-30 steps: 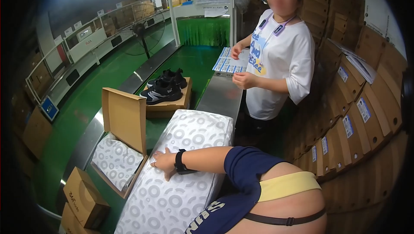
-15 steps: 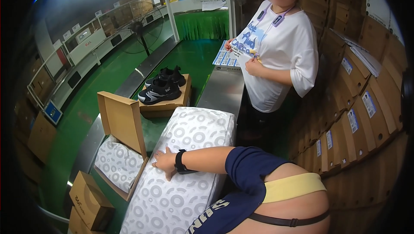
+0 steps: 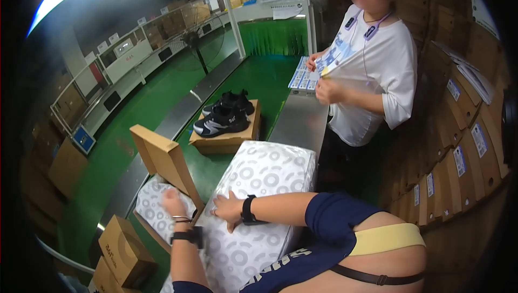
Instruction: Inspecting manufactured shoes for quality and packing them into boxes with tissue paper.
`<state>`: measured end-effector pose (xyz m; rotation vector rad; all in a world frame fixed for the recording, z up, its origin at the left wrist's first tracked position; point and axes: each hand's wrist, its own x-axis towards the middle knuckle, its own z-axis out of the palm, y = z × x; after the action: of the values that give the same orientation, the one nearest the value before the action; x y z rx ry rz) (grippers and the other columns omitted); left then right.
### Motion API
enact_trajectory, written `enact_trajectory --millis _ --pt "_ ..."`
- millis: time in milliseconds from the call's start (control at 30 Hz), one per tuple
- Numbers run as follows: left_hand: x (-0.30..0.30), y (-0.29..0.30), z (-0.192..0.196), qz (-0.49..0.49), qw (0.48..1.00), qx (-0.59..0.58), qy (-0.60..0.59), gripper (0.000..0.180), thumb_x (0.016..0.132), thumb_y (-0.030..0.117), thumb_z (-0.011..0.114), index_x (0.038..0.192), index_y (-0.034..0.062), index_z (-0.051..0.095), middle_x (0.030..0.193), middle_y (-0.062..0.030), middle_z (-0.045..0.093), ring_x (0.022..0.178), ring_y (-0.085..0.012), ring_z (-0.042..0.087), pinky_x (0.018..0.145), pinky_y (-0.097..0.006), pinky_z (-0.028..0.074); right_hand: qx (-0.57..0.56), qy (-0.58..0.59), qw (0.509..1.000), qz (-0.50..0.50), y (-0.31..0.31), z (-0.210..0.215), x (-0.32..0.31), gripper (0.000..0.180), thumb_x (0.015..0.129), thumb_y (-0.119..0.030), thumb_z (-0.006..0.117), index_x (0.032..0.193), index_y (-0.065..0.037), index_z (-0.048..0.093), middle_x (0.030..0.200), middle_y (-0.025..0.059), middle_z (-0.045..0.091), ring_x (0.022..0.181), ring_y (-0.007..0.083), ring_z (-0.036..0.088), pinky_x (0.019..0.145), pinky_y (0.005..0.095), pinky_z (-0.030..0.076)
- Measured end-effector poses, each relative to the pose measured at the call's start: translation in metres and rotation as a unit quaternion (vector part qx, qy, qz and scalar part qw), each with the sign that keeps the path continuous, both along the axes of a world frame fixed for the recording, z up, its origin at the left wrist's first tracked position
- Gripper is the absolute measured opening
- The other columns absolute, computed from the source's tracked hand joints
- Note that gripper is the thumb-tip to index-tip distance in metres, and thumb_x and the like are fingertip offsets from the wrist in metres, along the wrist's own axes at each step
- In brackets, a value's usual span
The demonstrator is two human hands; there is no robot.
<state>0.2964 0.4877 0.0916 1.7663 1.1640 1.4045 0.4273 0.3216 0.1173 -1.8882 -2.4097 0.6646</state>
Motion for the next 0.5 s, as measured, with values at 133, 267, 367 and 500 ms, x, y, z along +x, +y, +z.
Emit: enact_trajectory --millis 133,267,367,500 --pt "0.063 -0.078 0.041 -0.043 0.969 0.172 0.171 0.019 0.071 0.009 0.058 0.087 -0.0007 0.058 0.083 -0.0168 0.057 0.081 -0.0322 0.055 0.074 -0.037 0.043 -0.011 -0.002 1.000 -0.012 0.005 -0.010 -0.004 0.093 0.051 -0.044 0.076 0.128 -0.011 0.037 0.135 0.0231 0.024 0.128 0.0366 0.019 0.092 0.0634 0.019" --pt "0.064 -0.088 0.066 -0.096 0.960 0.194 0.179 0.018 0.073 0.008 0.056 0.090 0.0000 0.059 0.076 -0.0151 0.058 0.071 -0.0288 0.057 0.066 -0.036 0.045 -0.003 -0.019 1.000 -0.013 0.011 -0.010 -0.005 0.091 0.053 -0.043 0.075 0.129 -0.011 0.036 0.136 0.0193 0.026 0.127 0.0363 0.021 0.094 0.0641 0.017" --pt "0.067 -0.092 0.057 -0.319 0.907 0.113 0.250 0.021 0.075 0.013 0.057 0.093 0.0026 0.061 0.082 -0.0179 0.061 0.071 -0.0285 0.061 0.063 -0.033 0.048 -0.070 -0.024 0.997 0.007 0.015 -0.004 -0.008 0.091 0.052 -0.044 0.075 0.128 -0.011 0.037 0.134 0.0154 0.033 0.123 0.0348 0.030 0.093 0.0647 0.017" --pt "0.069 -0.073 0.032 -0.255 0.886 0.008 0.388 0.044 0.072 0.021 0.057 0.112 0.0040 0.051 0.094 -0.0220 0.059 0.088 -0.0361 0.057 0.077 -0.039 0.046 -0.056 0.009 0.997 0.043 0.010 0.004 -0.004 0.081 0.051 -0.044 0.074 0.119 -0.009 0.047 0.114 0.0137 0.053 0.111 0.0329 0.044 0.091 0.0644 0.021"
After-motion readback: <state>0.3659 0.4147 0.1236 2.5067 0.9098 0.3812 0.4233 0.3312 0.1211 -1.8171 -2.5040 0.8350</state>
